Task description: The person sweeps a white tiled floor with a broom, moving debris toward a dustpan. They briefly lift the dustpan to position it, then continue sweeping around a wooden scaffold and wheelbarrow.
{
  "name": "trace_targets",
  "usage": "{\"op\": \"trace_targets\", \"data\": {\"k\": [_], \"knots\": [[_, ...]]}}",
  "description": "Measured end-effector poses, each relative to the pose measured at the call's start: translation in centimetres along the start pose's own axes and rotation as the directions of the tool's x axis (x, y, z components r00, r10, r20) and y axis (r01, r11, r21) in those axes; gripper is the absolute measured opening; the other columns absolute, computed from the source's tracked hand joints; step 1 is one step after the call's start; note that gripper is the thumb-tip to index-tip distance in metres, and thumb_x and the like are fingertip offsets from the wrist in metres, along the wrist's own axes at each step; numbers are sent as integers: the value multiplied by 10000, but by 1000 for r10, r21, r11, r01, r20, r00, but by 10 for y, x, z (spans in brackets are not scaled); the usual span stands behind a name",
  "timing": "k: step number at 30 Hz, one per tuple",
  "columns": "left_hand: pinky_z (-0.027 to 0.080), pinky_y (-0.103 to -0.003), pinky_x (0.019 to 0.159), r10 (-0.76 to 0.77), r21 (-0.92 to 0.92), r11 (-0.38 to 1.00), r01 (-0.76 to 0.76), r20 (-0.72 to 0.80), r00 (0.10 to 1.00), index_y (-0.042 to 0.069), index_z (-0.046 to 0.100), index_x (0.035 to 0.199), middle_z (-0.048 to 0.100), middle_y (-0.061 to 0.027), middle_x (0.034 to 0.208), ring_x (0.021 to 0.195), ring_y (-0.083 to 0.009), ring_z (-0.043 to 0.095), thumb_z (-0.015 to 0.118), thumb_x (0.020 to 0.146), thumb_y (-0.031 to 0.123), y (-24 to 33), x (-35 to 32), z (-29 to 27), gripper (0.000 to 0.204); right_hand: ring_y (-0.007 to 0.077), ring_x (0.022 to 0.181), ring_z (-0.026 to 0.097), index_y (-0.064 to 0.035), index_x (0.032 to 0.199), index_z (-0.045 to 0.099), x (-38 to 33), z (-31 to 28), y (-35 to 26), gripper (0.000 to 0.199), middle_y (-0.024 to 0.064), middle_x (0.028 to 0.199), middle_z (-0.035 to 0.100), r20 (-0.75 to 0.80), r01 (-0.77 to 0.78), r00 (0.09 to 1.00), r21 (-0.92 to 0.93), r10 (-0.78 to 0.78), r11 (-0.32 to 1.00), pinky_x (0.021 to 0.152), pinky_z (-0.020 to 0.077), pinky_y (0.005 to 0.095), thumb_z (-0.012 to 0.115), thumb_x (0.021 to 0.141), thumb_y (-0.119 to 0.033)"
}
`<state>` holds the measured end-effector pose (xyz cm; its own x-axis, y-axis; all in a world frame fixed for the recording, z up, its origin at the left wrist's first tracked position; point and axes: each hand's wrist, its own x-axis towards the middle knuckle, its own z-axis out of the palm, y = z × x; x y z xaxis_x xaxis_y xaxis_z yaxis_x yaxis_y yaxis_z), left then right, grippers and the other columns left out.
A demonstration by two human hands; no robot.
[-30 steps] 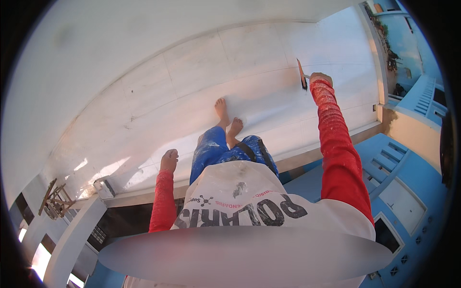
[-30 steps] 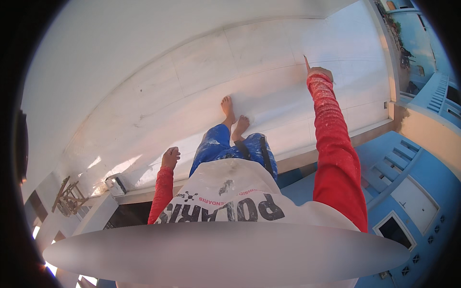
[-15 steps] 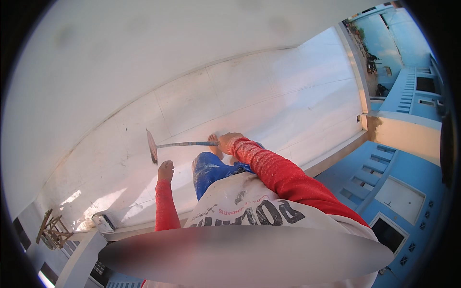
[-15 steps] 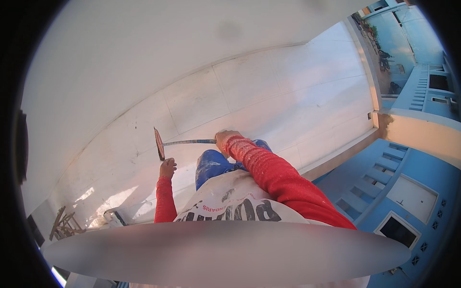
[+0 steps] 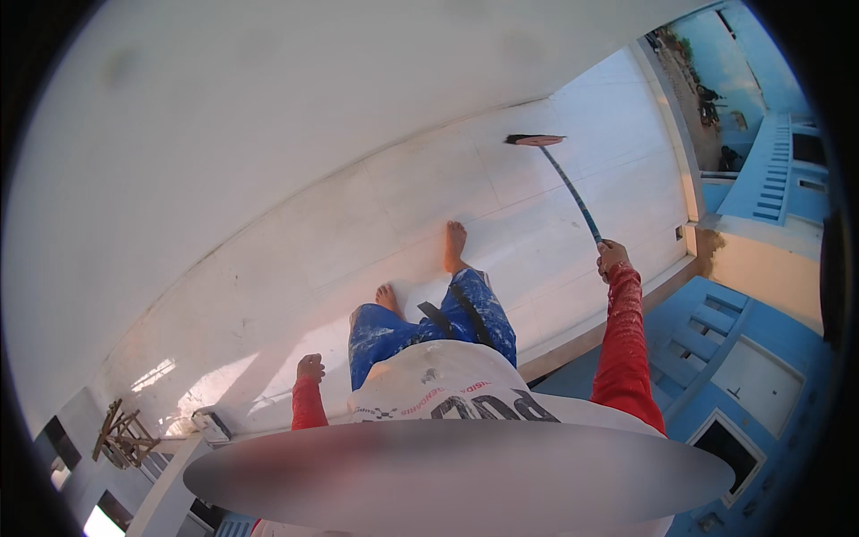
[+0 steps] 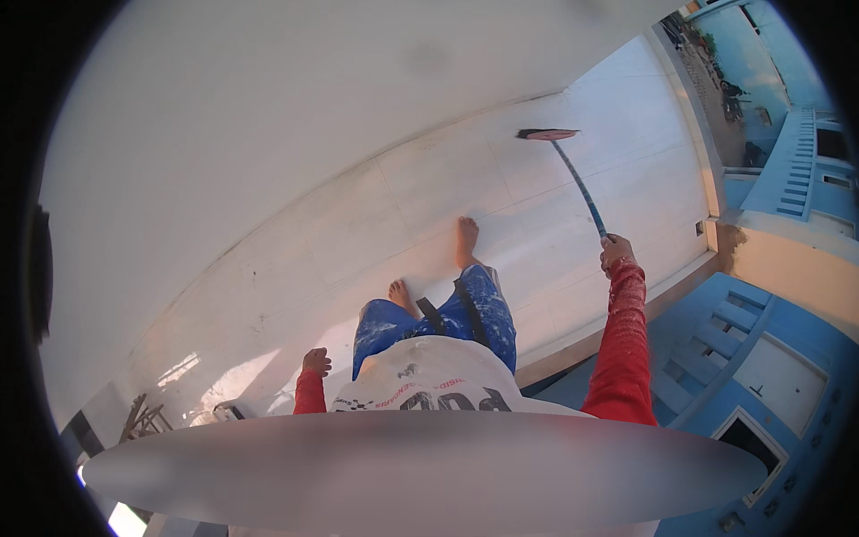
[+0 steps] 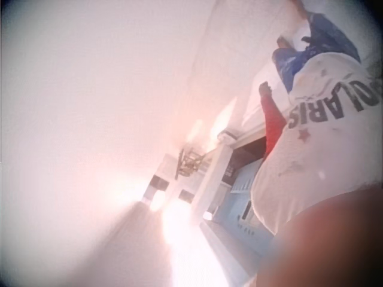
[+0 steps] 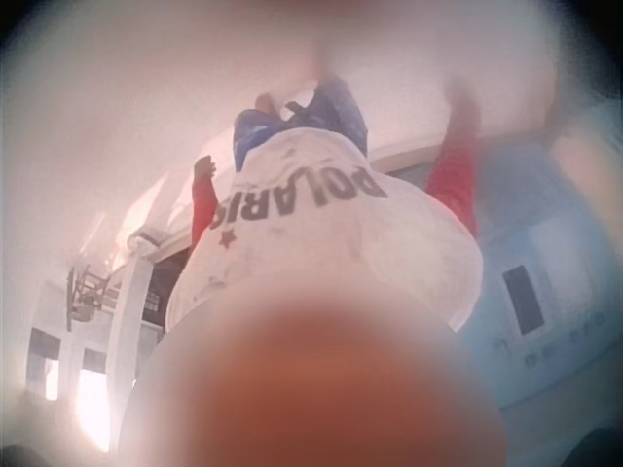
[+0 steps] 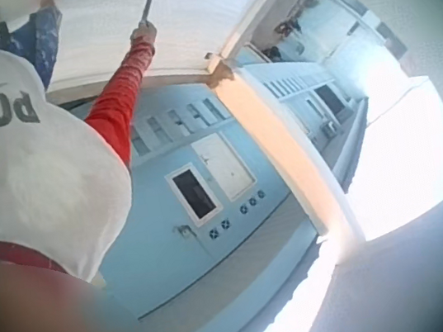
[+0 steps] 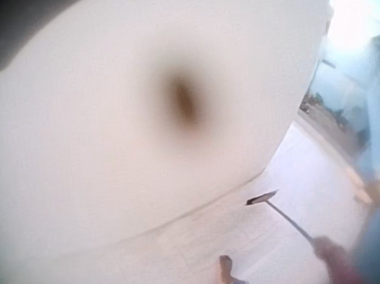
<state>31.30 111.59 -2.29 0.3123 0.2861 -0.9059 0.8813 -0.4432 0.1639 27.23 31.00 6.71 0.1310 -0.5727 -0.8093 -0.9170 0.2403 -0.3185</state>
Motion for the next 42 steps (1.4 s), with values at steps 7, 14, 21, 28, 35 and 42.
{"op": "trace_targets", "data": {"k": [7, 14, 21, 28, 35, 42], "knots": [[508, -294, 801, 484, 151, 867, -474, -34, 874, 10, 617, 1179, 686, -94, 946, 873, -155, 652, 564, 932, 275, 181, -101, 80, 365, 240, 825, 715, -98, 868, 720, 266, 86, -108, 230, 82, 885, 729, 101, 128, 963, -988, -251, 91, 716, 585, 355, 762, 713, -262], [502, -359, 873, 443, 175, 892, -416, -163, 882, 31, 638, 1158, 700, -153, 1043, 978, -265, 667, 568, 923, 324, 147, -87, 59, 382, 247, 914, 712, -153, 799, 766, 208, 268, -142, 311, 82, 920, 737, 328, 324, 943, -943, -55, -79, 749, 577, 353, 835, 528, -286], [505, -284, 568, 153, -158, 974, -160, -57, 987, 44, 607, 1190, 684, -112, 927, 720, -158, 648, 549, 937, 348, -31, -3, -1, 399, 215, 908, 712, -236, 824, 769, -107, 534, -105, 240, 46, 904, 738, 618, 606, 779, -786, -107, -124, 693, 559, 323, 771, 636, -385], [494, -308, 508, -88, -605, 793, -77, -239, 967, 60, 556, 1220, 682, -120, 930, 667, -183, 648, 553, 938, 332, -100, 14, -101, 392, 210, 768, 681, -152, 852, 727, -359, 767, -55, 273, 58, 822, 711, 901, 896, 427, -433, -71, -101, 597, 509, 376, 679, 750, -401], [502, -323, 527, -146, -574, 819, 7, -196, 970, 57, 549, 1245, 682, -144, 956, 679, -194, 652, 526, 945, 358, -163, 42, -116, 425, 123, 469, 472, -47, 995, 604, -339, 641, -93, 249, 12, 650, 532, 848, 681, 515, -492, 123, 542, 406, 366, 295, 549, 950, -285], [484, -309, 506, -25, -492, 870, 5, -34, 999, 44, 580, 1203, 681, -108, 876, 628, -169, 629, 542, 931, 344, -144, 81, -76, 406, 323, 979, 650, -47, 1099, 679, -351, 356, -214, 333, 170, 1070, 679, 512, 460, 831, -853, -219, -246, 892, 490, 416, 595, 896, -297]]}}
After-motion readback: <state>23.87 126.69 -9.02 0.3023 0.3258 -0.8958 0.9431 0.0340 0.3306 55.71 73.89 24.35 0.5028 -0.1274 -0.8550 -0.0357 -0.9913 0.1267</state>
